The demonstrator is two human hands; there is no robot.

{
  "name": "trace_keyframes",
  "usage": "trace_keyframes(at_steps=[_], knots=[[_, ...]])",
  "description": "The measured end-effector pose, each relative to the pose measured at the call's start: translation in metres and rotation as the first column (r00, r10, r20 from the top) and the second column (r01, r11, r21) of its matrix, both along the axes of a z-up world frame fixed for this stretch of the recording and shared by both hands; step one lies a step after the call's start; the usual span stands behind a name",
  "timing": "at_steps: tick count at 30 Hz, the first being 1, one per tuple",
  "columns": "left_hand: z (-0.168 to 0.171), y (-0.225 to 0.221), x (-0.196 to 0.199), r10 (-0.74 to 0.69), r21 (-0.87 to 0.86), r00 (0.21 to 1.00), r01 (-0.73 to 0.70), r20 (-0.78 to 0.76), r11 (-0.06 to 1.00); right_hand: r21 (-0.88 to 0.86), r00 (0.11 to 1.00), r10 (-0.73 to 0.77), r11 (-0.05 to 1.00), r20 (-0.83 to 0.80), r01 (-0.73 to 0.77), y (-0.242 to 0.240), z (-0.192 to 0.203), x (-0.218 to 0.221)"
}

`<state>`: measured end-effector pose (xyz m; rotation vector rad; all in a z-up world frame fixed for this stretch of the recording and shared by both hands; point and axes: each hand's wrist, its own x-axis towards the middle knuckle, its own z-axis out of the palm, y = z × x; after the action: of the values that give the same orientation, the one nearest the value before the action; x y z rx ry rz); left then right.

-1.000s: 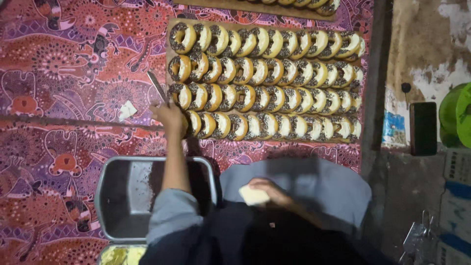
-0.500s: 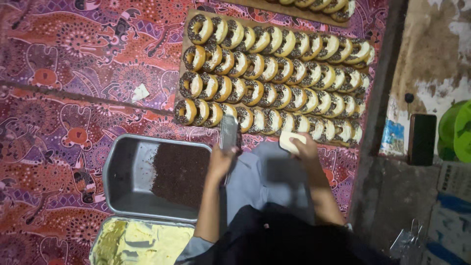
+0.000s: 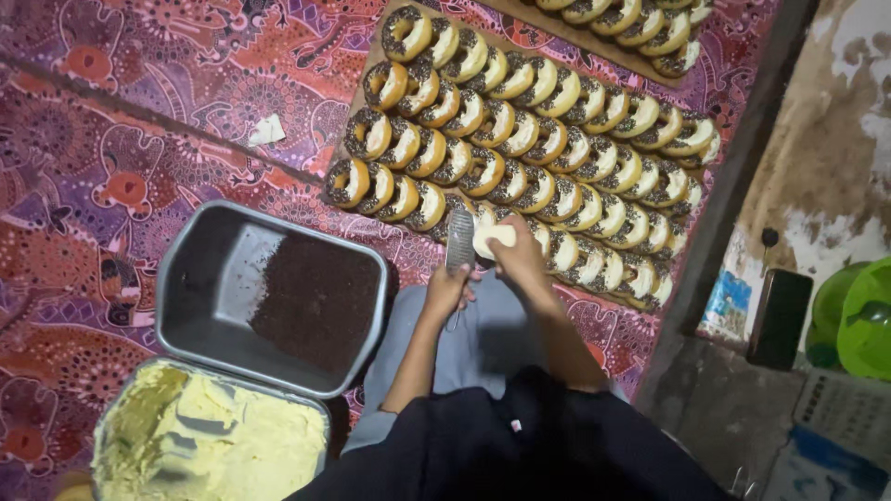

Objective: The person sits on the floor and grates a block of cheese over rows of crescent-shaped pastries using a handheld grater. The person repeatedly grates cheese onto each pastry in sequence, moving across multiple trays.

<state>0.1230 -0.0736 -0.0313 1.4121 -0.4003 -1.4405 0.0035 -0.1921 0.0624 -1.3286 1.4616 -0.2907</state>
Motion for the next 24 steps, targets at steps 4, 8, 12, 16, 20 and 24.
trace_keyframes(at_steps=[4, 8, 12, 16, 20, 24], knots=[[-0.030, -0.010, 0.002, 0.015, -0.075, 1.000, -0.015, -0.006, 0.997, -0.469, 0.985, 0.108, 0.868, -0.136, -0.160, -0.014, -0.026, 0.024], [-0.051, -0.011, 0.012, -0.014, -0.033, 1.000, 0.014, -0.003, 0.999, -0.387, 0.964, 0.103, 0.901, -0.246, -0.195, -0.027, -0.055, 0.045], [-0.060, -0.011, 0.019, -0.013, 0.015, 0.999, 0.014, -0.038, 1.000, -0.398, 0.952, 0.102, 0.891, -0.290, -0.217, -0.027, -0.074, 0.061], [-0.051, -0.008, 0.023, -0.076, 0.033, 0.996, 0.075, 0.036, 0.997, -0.420, 0.935, 0.058, 0.883, -0.351, -0.212, -0.026, -0.084, 0.069], [-0.037, -0.004, 0.025, -0.061, 0.028, 0.996, 0.063, -0.059, 0.998, -0.402, 0.911, 0.017, 0.893, -0.413, -0.199, -0.034, -0.097, 0.070], [-0.034, 0.006, 0.025, -0.078, 0.068, 0.994, 0.083, -0.073, 0.994, -0.402, 0.921, -0.019, 0.903, -0.390, -0.152, -0.042, -0.108, 0.071]])
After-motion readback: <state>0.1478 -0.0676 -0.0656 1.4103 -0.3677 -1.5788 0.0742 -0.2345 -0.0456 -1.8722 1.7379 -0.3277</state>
